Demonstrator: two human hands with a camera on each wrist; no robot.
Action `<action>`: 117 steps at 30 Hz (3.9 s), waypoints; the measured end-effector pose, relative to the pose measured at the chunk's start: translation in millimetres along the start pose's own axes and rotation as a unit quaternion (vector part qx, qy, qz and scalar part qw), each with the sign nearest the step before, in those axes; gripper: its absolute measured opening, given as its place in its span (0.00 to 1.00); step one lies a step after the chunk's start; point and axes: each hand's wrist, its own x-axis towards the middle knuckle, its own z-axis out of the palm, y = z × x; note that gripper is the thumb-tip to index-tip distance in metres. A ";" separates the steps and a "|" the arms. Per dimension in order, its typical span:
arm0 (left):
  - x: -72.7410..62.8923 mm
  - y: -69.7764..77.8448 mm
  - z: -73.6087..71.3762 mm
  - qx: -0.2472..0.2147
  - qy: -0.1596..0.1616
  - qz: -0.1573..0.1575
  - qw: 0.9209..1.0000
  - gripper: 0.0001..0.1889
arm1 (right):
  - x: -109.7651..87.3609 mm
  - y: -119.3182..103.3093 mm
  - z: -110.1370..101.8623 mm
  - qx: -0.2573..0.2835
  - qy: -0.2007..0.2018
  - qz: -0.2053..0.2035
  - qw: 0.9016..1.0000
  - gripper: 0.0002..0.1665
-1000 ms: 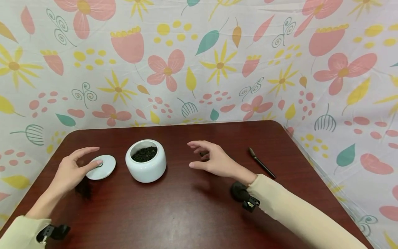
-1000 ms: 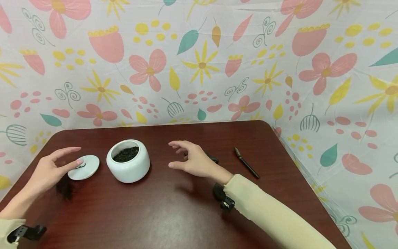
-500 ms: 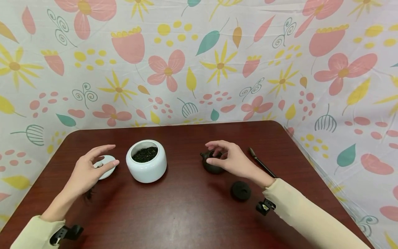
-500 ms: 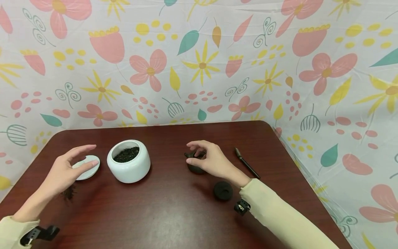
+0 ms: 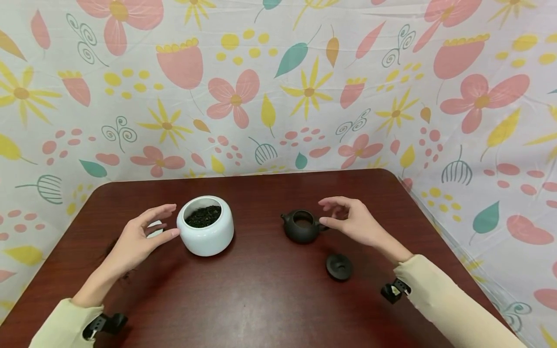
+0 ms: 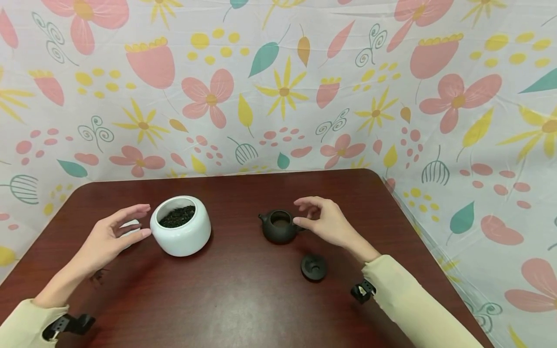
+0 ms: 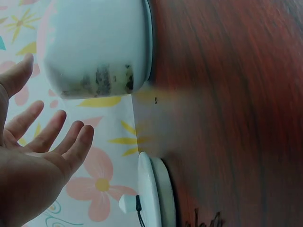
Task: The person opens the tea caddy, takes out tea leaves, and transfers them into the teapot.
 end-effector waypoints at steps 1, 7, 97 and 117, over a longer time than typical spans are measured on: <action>0.1 0.2 0.6 -0.001 -0.002 -0.001 1.000 0.31 | -2.0 2.7 -2.7 -0.004 0.003 0.003 1.000 0.22; -0.1 2.0 3.3 -0.007 -0.008 -0.006 1.000 0.31 | -13.7 18.5 -17.7 -0.025 0.015 0.015 0.999 0.21; 5.0 -4.9 16.0 -0.099 -0.036 -0.014 0.994 0.33 | -57.7 102.8 -61.0 -0.132 -0.023 0.111 0.985 0.16; 4.7 -4.4 15.8 -0.097 -0.036 -0.019 0.994 0.33 | -55.8 88.0 -69.5 -0.136 -0.022 0.118 0.983 0.12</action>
